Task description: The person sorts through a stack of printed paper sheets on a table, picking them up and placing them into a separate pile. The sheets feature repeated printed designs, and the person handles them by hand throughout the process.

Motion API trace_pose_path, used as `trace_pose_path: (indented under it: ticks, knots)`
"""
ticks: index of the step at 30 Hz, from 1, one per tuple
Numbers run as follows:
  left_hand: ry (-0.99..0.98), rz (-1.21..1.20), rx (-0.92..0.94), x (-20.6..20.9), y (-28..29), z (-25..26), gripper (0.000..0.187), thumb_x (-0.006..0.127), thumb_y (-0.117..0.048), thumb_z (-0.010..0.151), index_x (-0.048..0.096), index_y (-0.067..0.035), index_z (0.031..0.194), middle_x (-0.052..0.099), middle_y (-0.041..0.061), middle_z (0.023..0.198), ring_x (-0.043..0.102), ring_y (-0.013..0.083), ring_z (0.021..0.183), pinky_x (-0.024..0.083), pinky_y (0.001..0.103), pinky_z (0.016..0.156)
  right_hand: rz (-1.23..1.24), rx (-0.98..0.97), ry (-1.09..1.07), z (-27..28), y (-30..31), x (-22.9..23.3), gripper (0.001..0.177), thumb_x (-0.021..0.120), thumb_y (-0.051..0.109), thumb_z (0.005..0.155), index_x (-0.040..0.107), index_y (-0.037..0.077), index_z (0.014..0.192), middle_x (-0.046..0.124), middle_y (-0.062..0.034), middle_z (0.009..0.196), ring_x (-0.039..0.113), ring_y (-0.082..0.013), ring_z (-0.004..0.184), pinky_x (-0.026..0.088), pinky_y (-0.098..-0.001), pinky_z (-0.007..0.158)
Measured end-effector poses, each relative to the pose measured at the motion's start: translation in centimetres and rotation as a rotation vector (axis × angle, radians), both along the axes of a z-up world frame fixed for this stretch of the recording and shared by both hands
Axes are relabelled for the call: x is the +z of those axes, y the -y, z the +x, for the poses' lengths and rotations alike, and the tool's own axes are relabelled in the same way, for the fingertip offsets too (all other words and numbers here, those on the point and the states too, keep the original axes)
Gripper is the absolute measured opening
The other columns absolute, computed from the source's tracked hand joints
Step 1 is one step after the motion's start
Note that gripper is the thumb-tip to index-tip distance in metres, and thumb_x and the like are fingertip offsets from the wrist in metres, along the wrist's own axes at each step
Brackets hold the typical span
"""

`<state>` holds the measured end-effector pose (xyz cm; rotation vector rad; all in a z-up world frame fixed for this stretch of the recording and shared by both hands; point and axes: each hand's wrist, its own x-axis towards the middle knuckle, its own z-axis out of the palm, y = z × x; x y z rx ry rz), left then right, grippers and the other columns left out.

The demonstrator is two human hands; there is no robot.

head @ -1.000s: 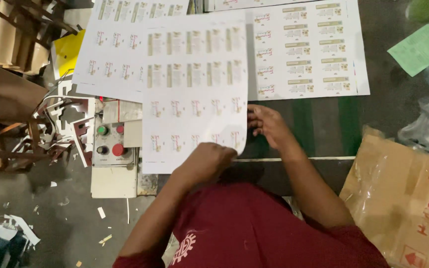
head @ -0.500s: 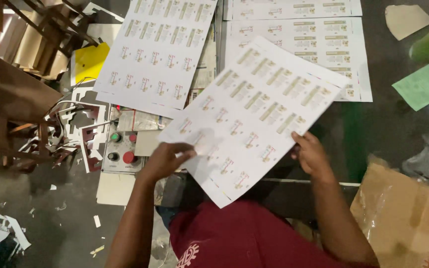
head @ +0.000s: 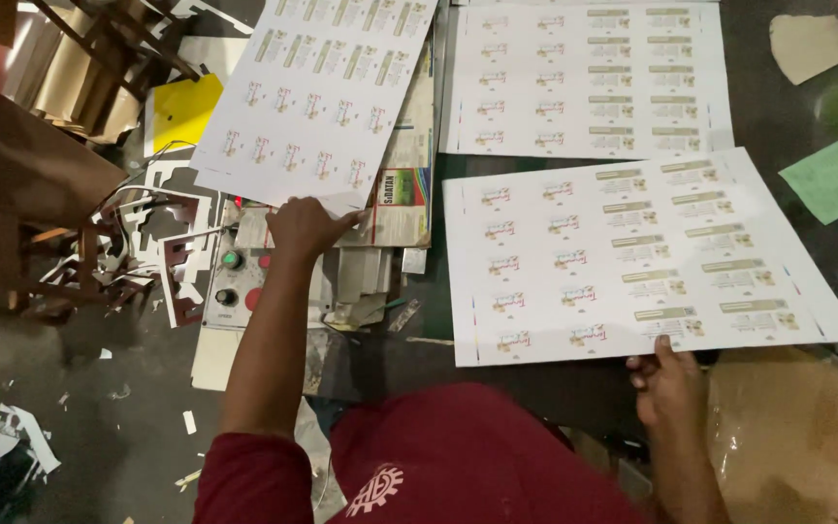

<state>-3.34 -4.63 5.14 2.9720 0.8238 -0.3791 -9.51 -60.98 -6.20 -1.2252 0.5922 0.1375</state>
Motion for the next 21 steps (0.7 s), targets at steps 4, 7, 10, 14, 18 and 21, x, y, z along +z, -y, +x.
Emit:
trace_pose_path:
  ticks: [4, 7, 10, 14, 18, 21]
  knots:
    - [0.067, 0.055, -0.125, -5.7, -2.4, 0.7, 0.075, 0.074, -0.075, 0.074, 0.078, -0.002, 0.091, 0.075, 0.021, 0.095, 0.071, 0.0370, 0.092, 0.054, 0.054, 0.077, -0.058, -0.052, -0.114, -1.2, -1.3, 0.1, 0.025, 0.060, 0.025, 0.106, 0.059, 0.009, 0.125, 0.068, -0.0033, 0.095, 0.061, -0.0151, 0.069, 0.044, -0.0274, 0.052]
    - [0.171, 0.033, -0.161, -5.3, -1.9, 1.6, 0.051, 0.066, -0.055, 0.094, 0.080, -0.006, 0.091, 0.077, 0.019, 0.094, 0.074, 0.0397, 0.084, 0.057, 0.053, 0.071, 0.095, 0.012, -0.003, -0.7, -2.2, -1.6, 0.024, 0.062, 0.024, 0.105, 0.059, 0.010, 0.125, 0.069, -0.0027, 0.098, 0.067, -0.0177, 0.073, 0.047, -0.0288, 0.054]
    - [0.021, -0.021, -0.104, -1.0, 0.8, 0.6, 0.070, 0.072, -0.071, 0.086, 0.077, -0.001, 0.088, 0.076, 0.022, 0.092, 0.073, 0.0396, 0.085, 0.058, 0.050, 0.071, 0.155, 0.082, 0.006, -0.3, -4.2, -1.9, 0.026, 0.062, 0.021, 0.104, 0.061, 0.007, 0.126, 0.072, -0.0056, 0.100, 0.070, -0.0197, 0.077, 0.048, -0.0300, 0.055]
    - [0.080, 0.024, -0.199, -2.5, 0.5, 0.9, 0.055, 0.074, -0.056, 0.082, 0.076, -0.002, 0.088, 0.075, 0.022, 0.092, 0.074, 0.0394, 0.083, 0.059, 0.050, 0.071, 0.113, 0.085, 0.034, 3.2, -5.7, -1.5, 0.023, 0.062, 0.020, 0.105, 0.059, 0.005, 0.123, 0.071, -0.0080, 0.101, 0.072, -0.0217, 0.079, 0.050, -0.0315, 0.057]
    - [0.131, -0.022, -0.236, -4.2, -0.5, 1.8, 0.032, 0.069, -0.033, 0.089, 0.077, -0.002, 0.086, 0.074, 0.025, 0.093, 0.072, 0.0440, 0.083, 0.057, 0.052, 0.073, 0.106, 0.145, 0.111, 7.8, -6.4, -1.5, 0.024, 0.062, 0.021, 0.105, 0.062, 0.005, 0.123, 0.073, -0.0091, 0.101, 0.072, -0.0212, 0.080, 0.051, -0.0314, 0.058]
    - [0.193, 0.033, -0.270, -5.4, -1.6, 2.3, 0.018, 0.064, -0.014, 0.088, 0.077, -0.001, 0.087, 0.074, 0.026, 0.094, 0.074, 0.0442, 0.083, 0.059, 0.053, 0.072, 0.191, 0.204, 0.068, 10.0, -5.8, -3.1, 0.026, 0.060, 0.025, 0.107, 0.061, 0.004, 0.122, 0.072, -0.0105, 0.101, 0.074, -0.0219, 0.084, 0.053, -0.0333, 0.062]
